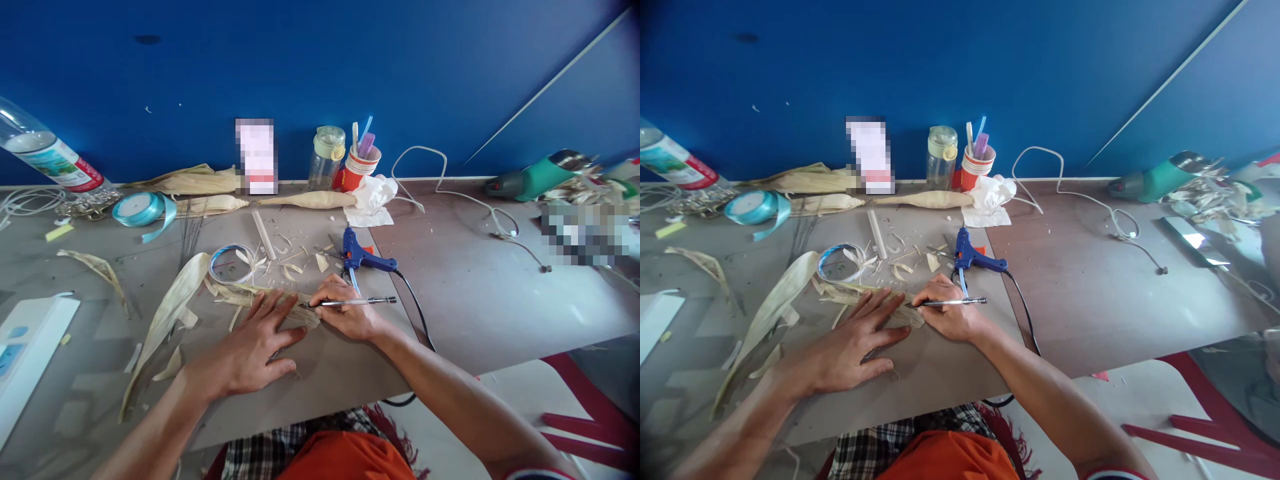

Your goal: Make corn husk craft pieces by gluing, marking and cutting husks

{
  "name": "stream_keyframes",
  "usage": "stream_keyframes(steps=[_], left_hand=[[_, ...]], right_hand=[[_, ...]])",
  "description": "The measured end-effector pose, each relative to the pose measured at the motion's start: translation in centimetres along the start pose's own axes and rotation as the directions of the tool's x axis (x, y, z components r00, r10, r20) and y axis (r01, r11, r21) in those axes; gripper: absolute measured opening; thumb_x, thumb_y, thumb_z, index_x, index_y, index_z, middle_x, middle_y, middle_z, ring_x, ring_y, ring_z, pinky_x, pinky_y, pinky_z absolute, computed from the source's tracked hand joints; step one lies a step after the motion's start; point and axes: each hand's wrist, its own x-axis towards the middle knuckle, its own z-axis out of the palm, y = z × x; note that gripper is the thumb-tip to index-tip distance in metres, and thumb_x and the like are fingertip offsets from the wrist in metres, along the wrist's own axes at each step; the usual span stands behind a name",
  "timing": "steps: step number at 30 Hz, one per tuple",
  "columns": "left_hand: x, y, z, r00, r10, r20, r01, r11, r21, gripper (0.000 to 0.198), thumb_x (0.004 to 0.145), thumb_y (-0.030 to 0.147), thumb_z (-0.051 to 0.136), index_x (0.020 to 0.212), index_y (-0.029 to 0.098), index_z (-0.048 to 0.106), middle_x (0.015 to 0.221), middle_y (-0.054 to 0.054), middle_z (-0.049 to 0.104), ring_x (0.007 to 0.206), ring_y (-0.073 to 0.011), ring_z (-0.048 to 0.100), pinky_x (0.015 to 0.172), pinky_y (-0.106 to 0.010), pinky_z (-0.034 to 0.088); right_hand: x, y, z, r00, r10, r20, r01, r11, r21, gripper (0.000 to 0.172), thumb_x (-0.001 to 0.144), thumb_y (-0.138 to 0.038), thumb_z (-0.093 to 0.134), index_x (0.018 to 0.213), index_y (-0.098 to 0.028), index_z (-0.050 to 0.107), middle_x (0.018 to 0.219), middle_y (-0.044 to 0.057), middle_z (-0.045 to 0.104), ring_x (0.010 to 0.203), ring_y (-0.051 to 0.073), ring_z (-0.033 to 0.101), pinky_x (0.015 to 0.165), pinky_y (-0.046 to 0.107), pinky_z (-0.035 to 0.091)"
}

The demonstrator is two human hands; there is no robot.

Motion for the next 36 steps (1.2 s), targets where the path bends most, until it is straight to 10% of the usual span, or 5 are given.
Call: stream_keyframes(steps=[36], left_hand=[[0.08,0.13,-0.10,0.999,-0.018,0.026,0.018,1.000,0.006,0.047,0.081,0.040,0.061,0.127,0.035,0.055,0.157,-0.007,0.015,0.142,-0.0377,0.012,0.111,-0.060,0.015]], right_hand=[[0.18,0.11,0.11,1.000,-0.005,-0.001,0.005,1.000,-0.021,0.019,0.075,-0.008,0.058,0.083,-0.023,0.066,0.078,0.002,0.067,0.082,0.018,0.054,0.075,0.032,0.046]])
